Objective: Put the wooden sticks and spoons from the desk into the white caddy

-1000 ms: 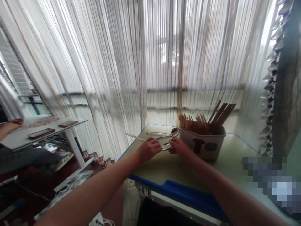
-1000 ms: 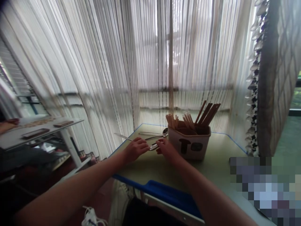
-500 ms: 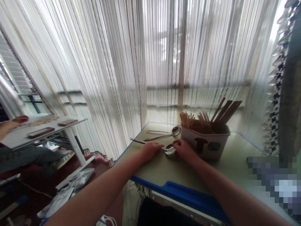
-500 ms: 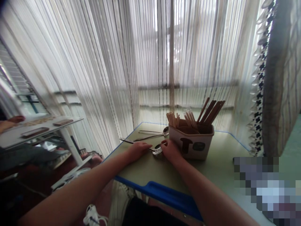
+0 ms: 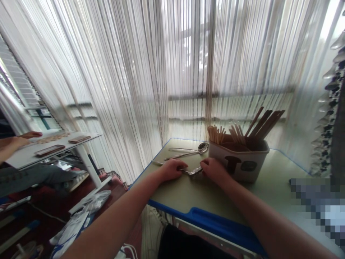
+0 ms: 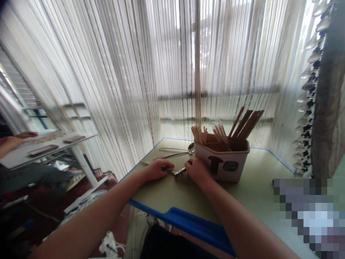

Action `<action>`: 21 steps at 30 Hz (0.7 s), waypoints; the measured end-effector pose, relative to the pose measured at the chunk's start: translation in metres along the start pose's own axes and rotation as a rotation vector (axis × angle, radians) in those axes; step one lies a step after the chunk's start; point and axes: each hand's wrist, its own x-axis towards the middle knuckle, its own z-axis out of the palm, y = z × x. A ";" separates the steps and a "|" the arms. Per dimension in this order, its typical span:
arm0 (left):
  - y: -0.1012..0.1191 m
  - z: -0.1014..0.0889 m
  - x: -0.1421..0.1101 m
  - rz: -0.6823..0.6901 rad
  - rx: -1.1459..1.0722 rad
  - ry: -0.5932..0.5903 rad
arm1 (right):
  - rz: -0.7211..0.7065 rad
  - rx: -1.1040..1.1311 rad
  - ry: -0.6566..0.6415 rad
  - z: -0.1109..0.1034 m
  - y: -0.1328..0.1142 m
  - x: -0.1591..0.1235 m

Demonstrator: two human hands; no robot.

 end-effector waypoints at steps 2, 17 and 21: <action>-0.001 -0.005 0.002 -0.057 -0.103 -0.036 | -0.023 -0.019 0.015 0.000 0.000 0.000; -0.041 -0.004 0.039 -0.401 0.517 0.148 | -0.082 -0.103 0.075 -0.001 0.003 0.002; -0.045 -0.010 0.030 -0.395 0.477 0.129 | -0.060 -0.112 0.076 -0.001 0.003 0.002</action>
